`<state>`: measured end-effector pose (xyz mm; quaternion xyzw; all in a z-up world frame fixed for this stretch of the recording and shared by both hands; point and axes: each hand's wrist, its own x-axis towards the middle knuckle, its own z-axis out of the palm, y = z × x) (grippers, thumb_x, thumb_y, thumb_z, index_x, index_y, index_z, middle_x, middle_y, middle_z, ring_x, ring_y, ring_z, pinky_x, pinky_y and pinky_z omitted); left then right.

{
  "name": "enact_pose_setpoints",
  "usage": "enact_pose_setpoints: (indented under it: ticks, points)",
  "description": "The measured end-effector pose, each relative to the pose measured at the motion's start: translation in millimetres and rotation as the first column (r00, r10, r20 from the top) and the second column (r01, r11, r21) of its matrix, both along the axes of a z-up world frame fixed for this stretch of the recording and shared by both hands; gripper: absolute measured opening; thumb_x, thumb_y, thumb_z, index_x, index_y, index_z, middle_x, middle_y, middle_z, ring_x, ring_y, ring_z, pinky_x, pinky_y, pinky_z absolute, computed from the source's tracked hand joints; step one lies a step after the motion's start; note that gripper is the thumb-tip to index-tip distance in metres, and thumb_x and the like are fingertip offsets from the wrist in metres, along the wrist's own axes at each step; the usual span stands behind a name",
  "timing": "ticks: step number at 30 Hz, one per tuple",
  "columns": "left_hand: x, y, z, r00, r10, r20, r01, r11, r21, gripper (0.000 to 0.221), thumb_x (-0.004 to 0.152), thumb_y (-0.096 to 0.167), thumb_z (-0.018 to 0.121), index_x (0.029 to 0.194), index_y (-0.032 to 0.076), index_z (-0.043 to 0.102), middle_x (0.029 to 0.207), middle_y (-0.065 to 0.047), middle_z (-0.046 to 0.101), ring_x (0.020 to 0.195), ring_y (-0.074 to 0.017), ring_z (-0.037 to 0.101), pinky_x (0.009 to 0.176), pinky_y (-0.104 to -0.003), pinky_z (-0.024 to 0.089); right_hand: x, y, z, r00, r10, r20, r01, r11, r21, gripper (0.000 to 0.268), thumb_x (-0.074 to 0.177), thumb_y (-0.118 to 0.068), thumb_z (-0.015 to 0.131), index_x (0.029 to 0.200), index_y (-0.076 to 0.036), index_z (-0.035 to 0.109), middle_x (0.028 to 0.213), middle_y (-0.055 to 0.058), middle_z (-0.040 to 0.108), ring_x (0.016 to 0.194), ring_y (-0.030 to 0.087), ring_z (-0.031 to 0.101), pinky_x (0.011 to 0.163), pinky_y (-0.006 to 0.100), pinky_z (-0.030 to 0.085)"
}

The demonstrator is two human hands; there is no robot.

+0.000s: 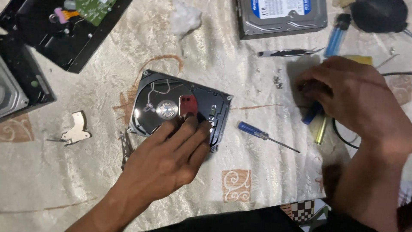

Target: Reassembling the internal components of a hard disk drive, specifically the actuator arm and magnets, using a screwdriver.

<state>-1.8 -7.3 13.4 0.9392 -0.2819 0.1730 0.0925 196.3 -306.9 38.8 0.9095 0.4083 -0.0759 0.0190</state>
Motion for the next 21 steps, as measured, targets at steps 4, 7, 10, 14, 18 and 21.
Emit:
enact_pose_setpoints:
  ticks: [4,7,10,14,18,21]
  points:
    - [-0.7,2.8,1.4,1.000,0.025,0.001,-0.025,0.999,-0.042,0.015,0.104,0.003,0.057,0.093,0.002,0.067,0.117,-0.015,0.069,0.107,-0.0321,0.062,0.088,-0.039,0.049,6.2,-6.7,-8.9,0.999,0.004,0.042,-0.004,1.000,0.001,0.026,0.093,-0.015,0.080,0.119,-0.013,0.079,0.115,0.010,0.076,0.099,0.030,0.072,0.080,0.041,0.059]
    - [-0.9,3.0,-2.3,0.999,0.027,-0.023,-0.028,0.998,-0.056,0.012,0.103,0.004,0.058,0.097,0.003,0.068,0.120,-0.016,0.068,0.110,-0.0321,0.063,0.088,-0.039,0.048,-3.1,-17.6,9.6,0.998,-0.064,0.017,0.064,0.998,0.003,0.029,0.095,-0.009,0.079,0.124,-0.005,0.076,0.112,0.016,0.075,0.091,0.029,0.072,0.077,0.040,0.058]
    - [-1.0,3.7,-3.6,0.998,0.025,-0.051,-0.028,0.998,-0.052,0.009,0.102,0.006,0.059,0.099,0.004,0.068,0.123,-0.017,0.068,0.113,-0.0325,0.064,0.088,-0.040,0.048,-24.1,-29.4,17.6,0.961,-0.271,-0.054,0.271,0.963,-0.007,0.024,0.098,-0.005,0.078,0.120,0.002,0.076,0.101,0.018,0.074,0.077,0.027,0.069,0.070,0.038,0.055]
    - [0.7,3.9,-2.9,0.999,0.013,-0.051,-0.016,0.998,-0.062,0.009,0.102,0.008,0.061,0.098,0.004,0.068,0.121,-0.017,0.069,0.111,-0.0325,0.064,0.093,-0.041,0.050,-58.9,-68.1,-8.1,0.877,-0.428,0.218,0.480,0.787,-0.387,0.049,0.101,-0.067,0.063,0.086,-0.021,0.068,0.071,0.001,0.071,0.059,0.024,0.066,0.061,0.038,0.049]
    - [-0.5,2.7,-4.0,0.998,0.006,-0.064,-0.008,1.000,-0.027,0.010,0.101,0.007,0.058,0.100,0.004,0.068,0.123,-0.017,0.068,0.112,-0.0319,0.064,0.088,-0.040,0.049,-82.5,-62.8,-20.2,0.840,-0.528,0.125,0.543,0.813,-0.211,0.038,0.097,-0.056,0.077,0.084,-0.020,0.071,0.067,0.000,0.068,0.066,0.026,0.067,0.064,0.037,0.047]
    - [-0.4,1.6,-3.6,0.997,-0.004,-0.080,0.000,0.999,-0.048,0.014,0.102,0.008,0.057,0.107,0.001,0.068,0.125,-0.019,0.067,0.112,-0.0341,0.064,0.082,-0.042,0.047,-85.9,-64.2,-22.1,0.790,-0.607,0.082,0.608,0.761,-0.227,0.038,0.096,-0.055,0.074,0.093,-0.017,0.075,0.084,-0.006,0.077,0.079,0.024,0.074,0.074,0.038,0.054]
